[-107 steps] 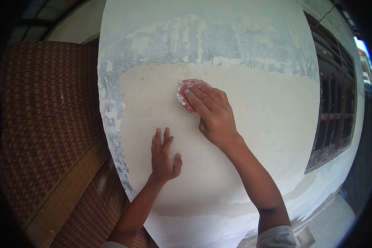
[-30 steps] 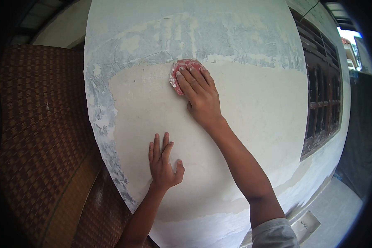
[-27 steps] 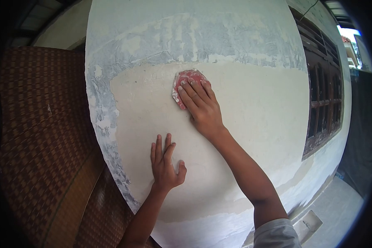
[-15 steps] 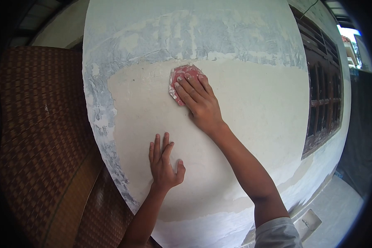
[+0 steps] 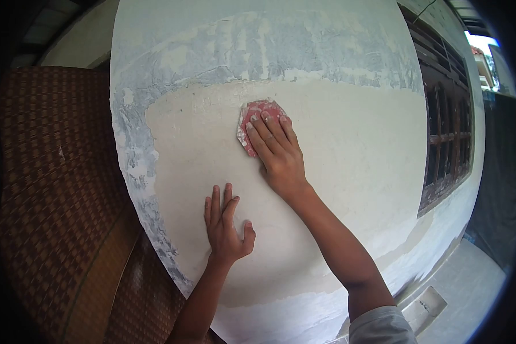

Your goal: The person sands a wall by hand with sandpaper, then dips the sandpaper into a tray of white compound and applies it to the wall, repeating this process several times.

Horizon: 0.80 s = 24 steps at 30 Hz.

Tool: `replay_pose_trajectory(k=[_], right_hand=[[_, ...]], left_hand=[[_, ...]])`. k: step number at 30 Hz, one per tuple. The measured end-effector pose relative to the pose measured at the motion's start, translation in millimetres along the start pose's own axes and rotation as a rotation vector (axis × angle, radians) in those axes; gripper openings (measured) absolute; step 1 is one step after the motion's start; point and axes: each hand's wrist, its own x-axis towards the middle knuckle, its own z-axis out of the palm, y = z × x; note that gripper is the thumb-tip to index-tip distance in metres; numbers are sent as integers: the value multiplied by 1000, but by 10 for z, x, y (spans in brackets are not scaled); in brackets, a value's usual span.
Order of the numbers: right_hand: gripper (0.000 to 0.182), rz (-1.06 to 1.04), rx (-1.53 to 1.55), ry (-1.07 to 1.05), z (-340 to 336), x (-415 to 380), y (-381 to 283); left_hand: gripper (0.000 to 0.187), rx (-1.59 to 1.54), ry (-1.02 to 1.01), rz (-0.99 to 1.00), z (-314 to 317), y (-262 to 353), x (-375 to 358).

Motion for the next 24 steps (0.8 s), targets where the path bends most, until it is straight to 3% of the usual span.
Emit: replay_pose_trajectory(k=[4,7,10,17,21,24], right_hand=[[62,-10,54,-45,-216,-293,-232],[61,-46,-29,96,-235,200,-74],[61,-9,-58,90,-72,502,151],[63,-4,13,-49,-205,-318,-143],[66,-52,-65,92,-145,390,1],[68,-45,-68,47,78,524,107]], left_hand=[[60,1,-9,-1,-4,15,-1],[60,-6,-1,-7,-2,20,-2],[60,-22,7,-1,4,-6,-21],[61,-18,18,2,2,9,8],[61,-21,8,-7,2,7,-8],[61,-25,14,-7,7,1,-21]])
